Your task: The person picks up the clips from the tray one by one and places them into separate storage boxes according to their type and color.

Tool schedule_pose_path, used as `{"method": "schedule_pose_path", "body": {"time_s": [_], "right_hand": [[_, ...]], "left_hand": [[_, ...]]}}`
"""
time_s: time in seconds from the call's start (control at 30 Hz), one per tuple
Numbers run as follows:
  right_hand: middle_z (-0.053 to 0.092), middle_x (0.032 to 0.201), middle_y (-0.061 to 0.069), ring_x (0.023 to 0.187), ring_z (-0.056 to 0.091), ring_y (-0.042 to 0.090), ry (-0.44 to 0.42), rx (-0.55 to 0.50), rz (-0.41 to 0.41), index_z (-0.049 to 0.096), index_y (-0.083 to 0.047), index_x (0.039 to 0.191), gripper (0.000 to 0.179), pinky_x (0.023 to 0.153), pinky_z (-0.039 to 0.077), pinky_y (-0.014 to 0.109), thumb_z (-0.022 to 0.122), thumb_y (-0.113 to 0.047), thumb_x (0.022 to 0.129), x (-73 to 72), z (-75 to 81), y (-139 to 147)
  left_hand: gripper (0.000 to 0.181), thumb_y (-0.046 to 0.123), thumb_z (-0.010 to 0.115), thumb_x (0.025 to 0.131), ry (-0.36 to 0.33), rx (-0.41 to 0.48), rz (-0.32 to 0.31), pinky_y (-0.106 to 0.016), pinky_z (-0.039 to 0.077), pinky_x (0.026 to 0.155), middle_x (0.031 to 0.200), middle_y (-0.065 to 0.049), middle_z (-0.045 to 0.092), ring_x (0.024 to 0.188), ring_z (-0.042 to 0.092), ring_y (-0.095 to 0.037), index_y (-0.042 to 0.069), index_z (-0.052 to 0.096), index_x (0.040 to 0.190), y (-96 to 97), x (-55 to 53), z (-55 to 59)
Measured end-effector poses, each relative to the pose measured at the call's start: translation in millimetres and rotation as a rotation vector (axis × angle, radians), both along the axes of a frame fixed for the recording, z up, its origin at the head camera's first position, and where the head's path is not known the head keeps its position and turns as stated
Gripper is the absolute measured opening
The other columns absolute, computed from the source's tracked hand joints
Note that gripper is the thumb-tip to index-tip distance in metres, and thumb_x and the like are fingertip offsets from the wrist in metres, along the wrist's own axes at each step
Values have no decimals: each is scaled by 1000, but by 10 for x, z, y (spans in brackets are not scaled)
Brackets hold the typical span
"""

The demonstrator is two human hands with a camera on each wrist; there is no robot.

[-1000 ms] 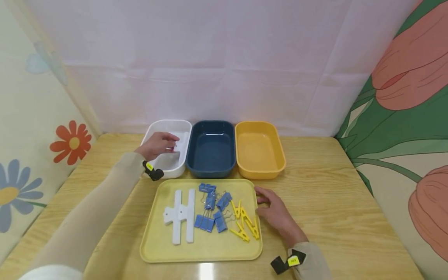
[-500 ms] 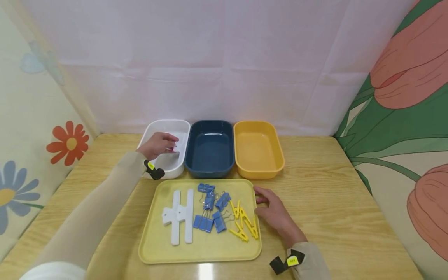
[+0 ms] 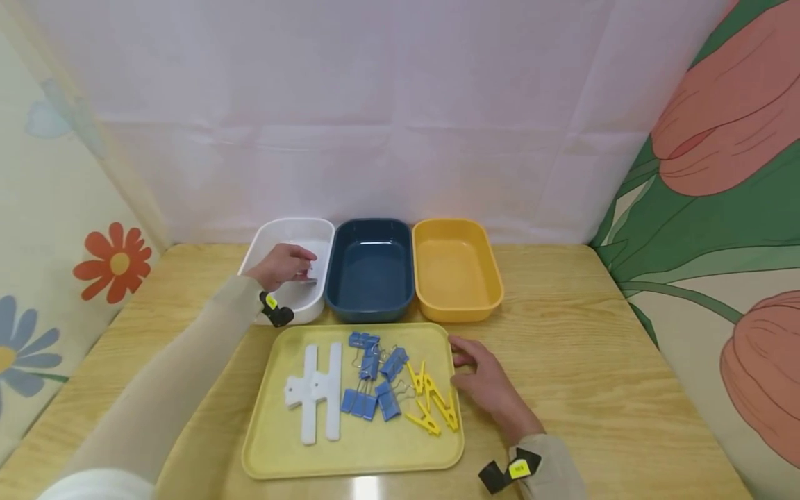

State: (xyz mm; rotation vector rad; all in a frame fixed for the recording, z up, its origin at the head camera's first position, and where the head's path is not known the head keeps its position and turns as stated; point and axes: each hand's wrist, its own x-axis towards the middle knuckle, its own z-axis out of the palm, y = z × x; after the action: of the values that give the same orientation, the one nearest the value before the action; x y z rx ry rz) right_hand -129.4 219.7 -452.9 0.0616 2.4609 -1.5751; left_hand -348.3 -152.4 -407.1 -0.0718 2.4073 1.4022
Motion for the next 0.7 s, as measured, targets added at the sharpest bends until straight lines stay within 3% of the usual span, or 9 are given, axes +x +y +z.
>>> {"method": "schedule_pose_path", "body": {"time_s": [0.3, 0.7], "right_hand": [[49, 140, 9, 118, 52, 25, 0, 12, -11, 44, -13, 144, 68, 100, 41, 39, 61, 4, 81, -6, -2, -5], [48, 140, 12, 116, 53, 25, 25, 17, 9, 43, -10, 145, 68, 96, 43, 35, 62, 5, 81, 10, 9, 1]], "left_hand": [[36, -1, 46, 92, -1, -14, 27, -23, 54, 73, 122, -21, 54, 92, 60, -22, -6, 55, 126, 34, -17, 6], [40, 0, 49, 91, -16, -55, 30, -27, 54, 80, 127, -24, 54, 90, 63, -21, -5, 52, 130, 21, 15, 25]]}}
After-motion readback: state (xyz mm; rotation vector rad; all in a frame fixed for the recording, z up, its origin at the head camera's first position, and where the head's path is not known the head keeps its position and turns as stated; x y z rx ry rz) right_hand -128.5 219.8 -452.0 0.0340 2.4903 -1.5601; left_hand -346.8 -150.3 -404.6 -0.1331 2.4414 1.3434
